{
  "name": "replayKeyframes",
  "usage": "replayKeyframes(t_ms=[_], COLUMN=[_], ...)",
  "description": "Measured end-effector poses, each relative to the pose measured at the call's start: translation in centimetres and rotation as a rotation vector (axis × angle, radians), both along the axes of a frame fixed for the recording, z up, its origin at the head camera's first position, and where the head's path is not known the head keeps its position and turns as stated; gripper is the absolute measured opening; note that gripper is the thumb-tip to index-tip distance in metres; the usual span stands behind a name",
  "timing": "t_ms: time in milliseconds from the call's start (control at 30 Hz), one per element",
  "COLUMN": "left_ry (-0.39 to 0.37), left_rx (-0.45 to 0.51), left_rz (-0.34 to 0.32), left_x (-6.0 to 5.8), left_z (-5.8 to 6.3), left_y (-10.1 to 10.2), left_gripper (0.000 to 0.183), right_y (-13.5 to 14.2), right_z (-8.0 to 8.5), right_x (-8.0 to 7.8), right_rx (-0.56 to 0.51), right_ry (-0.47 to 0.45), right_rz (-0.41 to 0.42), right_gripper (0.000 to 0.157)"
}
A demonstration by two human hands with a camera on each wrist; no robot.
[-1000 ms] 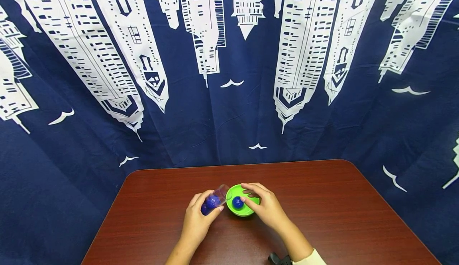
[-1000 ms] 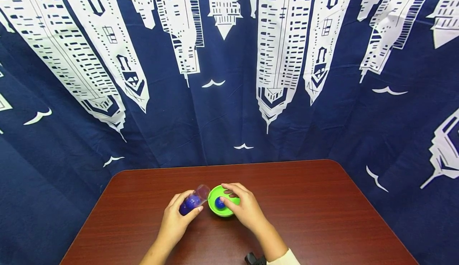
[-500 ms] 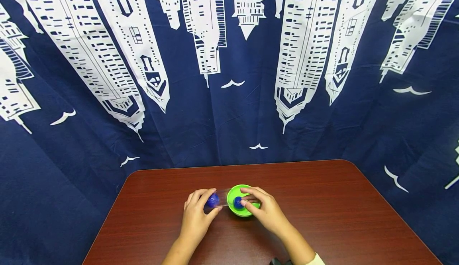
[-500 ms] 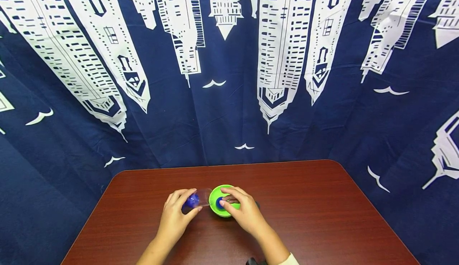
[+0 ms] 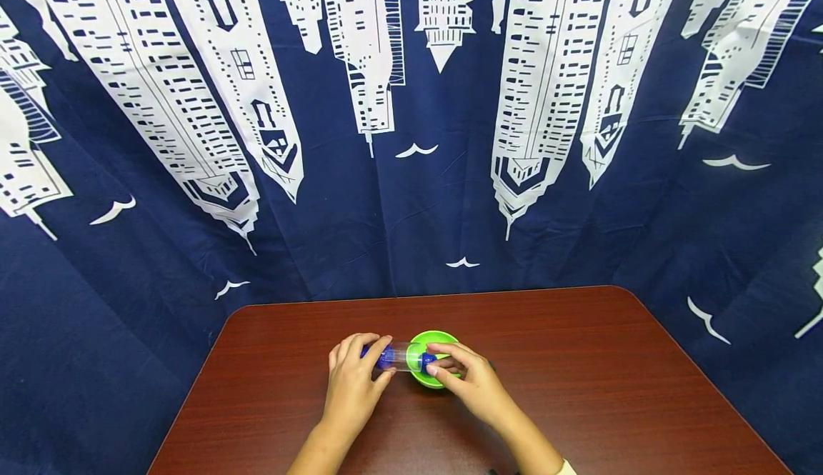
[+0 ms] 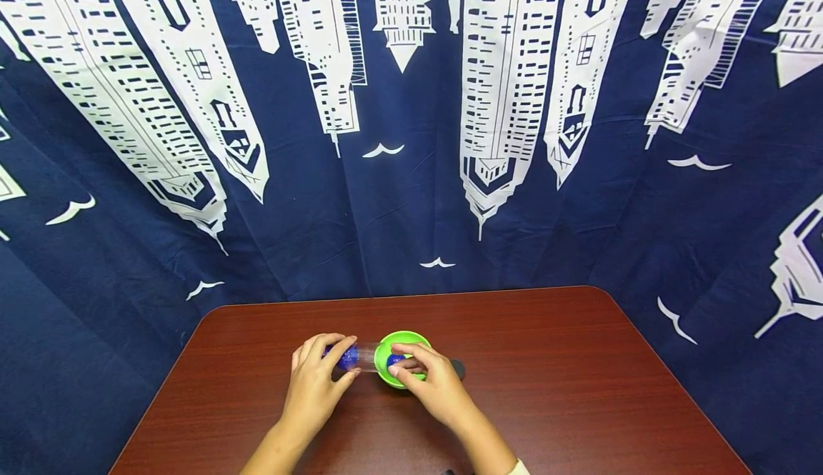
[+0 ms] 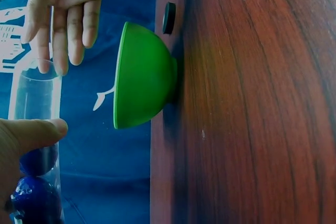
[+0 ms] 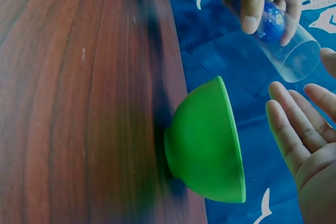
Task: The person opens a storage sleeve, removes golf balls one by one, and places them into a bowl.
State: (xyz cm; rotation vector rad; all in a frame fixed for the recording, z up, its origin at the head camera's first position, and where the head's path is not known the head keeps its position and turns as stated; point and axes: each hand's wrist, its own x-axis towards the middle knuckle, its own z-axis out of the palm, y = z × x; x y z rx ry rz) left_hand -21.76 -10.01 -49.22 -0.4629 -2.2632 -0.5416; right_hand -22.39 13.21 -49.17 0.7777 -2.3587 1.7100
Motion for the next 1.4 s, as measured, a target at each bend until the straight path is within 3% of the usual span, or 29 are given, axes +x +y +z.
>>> replayKeyframes(t_ms=[400, 1400], left_ry=[0.053, 0.059], left_rx=[-0.08, -0.05], left_rz=[0.009, -0.007], left_x=[0.08, 0.52], left_z=[0.58, 0.35], left_y=[0.23, 0.45], left_gripper=[0.062, 0.062], right_y=[-0.39, -0.47], right_z=[-0.5, -0.39], right_x=[0.13, 0.48], right_rx=[-0.019, -0.089], right_ry=[-0.073, -0.11], right_rz=[0.021, 0.045], right_gripper=[0.049, 0.048])
